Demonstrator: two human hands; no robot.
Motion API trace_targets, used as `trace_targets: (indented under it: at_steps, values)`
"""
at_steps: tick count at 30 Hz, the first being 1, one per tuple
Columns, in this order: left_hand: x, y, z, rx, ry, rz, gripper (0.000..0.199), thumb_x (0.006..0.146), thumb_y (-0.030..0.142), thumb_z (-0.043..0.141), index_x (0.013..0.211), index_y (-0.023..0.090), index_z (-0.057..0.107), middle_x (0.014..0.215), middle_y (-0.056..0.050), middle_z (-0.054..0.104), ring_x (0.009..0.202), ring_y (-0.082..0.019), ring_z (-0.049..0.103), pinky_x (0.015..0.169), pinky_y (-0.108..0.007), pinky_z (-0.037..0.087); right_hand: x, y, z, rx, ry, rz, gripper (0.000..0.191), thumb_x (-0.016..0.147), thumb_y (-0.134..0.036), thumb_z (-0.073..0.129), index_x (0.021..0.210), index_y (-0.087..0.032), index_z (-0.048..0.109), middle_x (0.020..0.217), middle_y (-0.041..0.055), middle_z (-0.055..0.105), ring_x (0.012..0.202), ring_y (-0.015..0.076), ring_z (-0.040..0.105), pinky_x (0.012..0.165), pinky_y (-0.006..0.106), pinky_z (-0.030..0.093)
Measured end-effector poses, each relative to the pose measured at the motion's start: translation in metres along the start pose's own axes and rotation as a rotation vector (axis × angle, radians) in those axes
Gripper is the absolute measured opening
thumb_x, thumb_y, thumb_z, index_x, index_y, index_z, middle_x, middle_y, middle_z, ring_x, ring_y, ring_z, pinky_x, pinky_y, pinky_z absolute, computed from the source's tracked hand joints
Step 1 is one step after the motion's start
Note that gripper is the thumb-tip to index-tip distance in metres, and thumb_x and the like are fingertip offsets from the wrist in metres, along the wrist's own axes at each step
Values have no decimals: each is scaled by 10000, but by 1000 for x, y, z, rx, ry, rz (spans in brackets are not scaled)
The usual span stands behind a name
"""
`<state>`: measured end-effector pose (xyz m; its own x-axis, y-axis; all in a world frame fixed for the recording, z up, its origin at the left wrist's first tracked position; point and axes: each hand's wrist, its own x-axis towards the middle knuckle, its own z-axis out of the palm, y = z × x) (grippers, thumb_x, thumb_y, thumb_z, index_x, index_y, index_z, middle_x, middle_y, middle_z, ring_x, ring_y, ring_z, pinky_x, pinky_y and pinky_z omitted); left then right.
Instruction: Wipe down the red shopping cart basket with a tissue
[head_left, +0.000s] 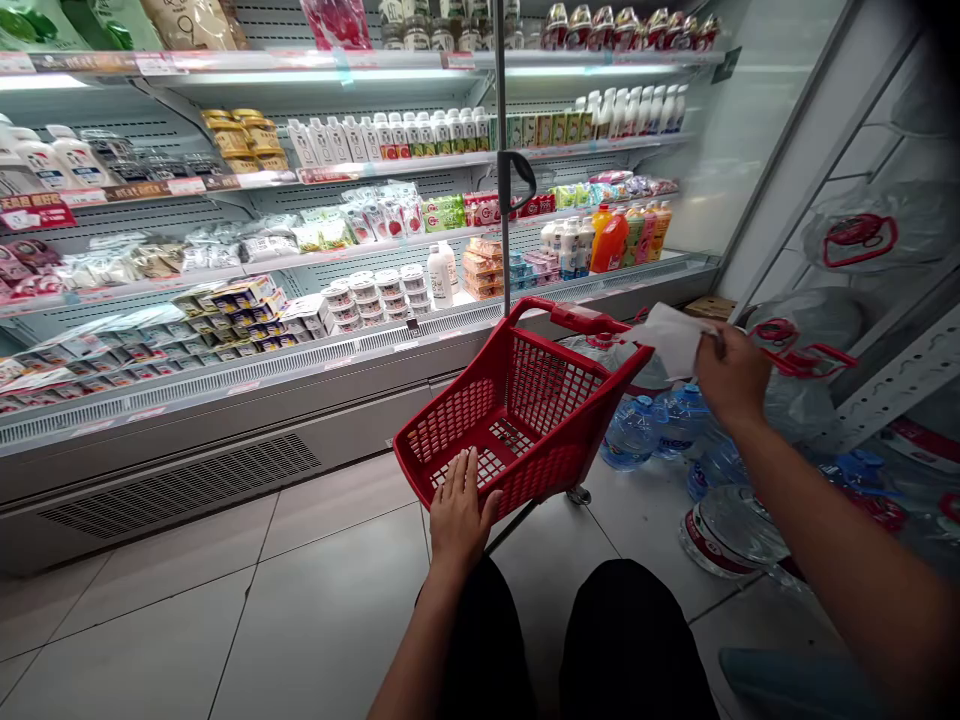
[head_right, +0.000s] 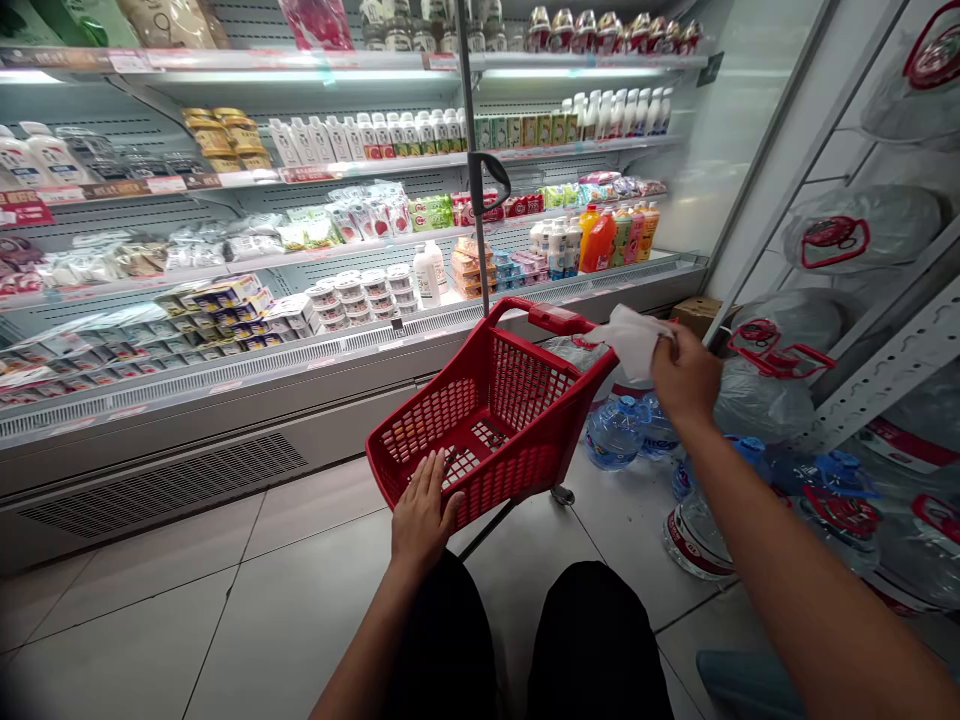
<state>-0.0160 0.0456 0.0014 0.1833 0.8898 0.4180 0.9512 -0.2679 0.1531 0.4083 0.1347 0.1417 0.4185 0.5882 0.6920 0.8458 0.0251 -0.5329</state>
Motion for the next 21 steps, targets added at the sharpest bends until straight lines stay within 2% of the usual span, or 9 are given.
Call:
trace_targets:
  at_steps: [2,4,7,9,12,15,18,19,21]
  values:
    - [-1,3,0,0,-4,-3,713,1076,566,338,1680,230,167,1668,-97,386,1534,-274,376,1168,-458,440,4,-11,-13,-31,103,-46,427,1044,-390,376,1353,-242,630,1273,136,714,1165,342,666,999,520,522]
    - [-3,5,1,0,-4,0,721,1073,562,355,1681,226,163,1669,-101,385,1533,-275,377,1160,-457,450,0,-20,-15,-80,112,-178,369,1022,-400,446,1269,-230,661,1255,145,708,1210,356,631,1043,528,484]
    - [-5,8,1,0,-4,-2,725,1067,554,381,1681,237,163,1665,-99,392,1527,-278,388,1151,-455,460,-18,-27,4,-124,-43,-410,242,960,-366,538,1065,-207,688,1238,163,707,1207,370,618,1047,524,463]
    - [-5,9,0,-1,-8,-5,717,1068,549,385,1680,244,172,1661,-99,399,1524,-279,393,1150,-454,460,-30,-25,26,-86,-165,-438,182,914,-369,573,927,-213,667,1194,145,720,1135,348,645,993,496,494]
    - [-6,8,0,0,-13,-3,710,1068,550,387,1676,238,195,1661,-101,398,1528,-277,387,1154,-452,458,-33,-9,53,104,-284,-150,258,857,-468,600,783,-221,612,880,83,728,855,282,682,778,427,563]
    - [-6,8,0,2,-12,-9,708,1066,551,396,1672,233,214,1663,-99,396,1527,-275,389,1156,-450,459,-12,11,56,269,-262,162,348,896,-553,540,830,-218,607,718,65,685,689,259,660,613,404,568]
    - [-6,9,0,-5,-7,-14,703,1068,543,398,1673,241,208,1664,-95,394,1523,-275,396,1142,-450,475,10,19,39,258,-80,225,386,989,-515,390,1115,-205,582,1113,200,718,969,349,699,724,513,602]
    - [-6,10,0,-9,-5,-12,699,1069,540,393,1674,246,203,1665,-94,393,1525,-274,393,1142,-450,475,13,17,33,237,0,191,383,1005,-497,369,1195,-221,555,1302,226,656,1138,376,656,833,563,592]
    - [-5,12,0,-18,-4,-9,695,1072,539,387,1676,254,194,1665,-91,394,1530,-273,383,1149,-450,467,8,11,30,159,85,-23,336,1020,-458,379,1240,-268,547,1554,178,494,1408,377,481,1078,612,483]
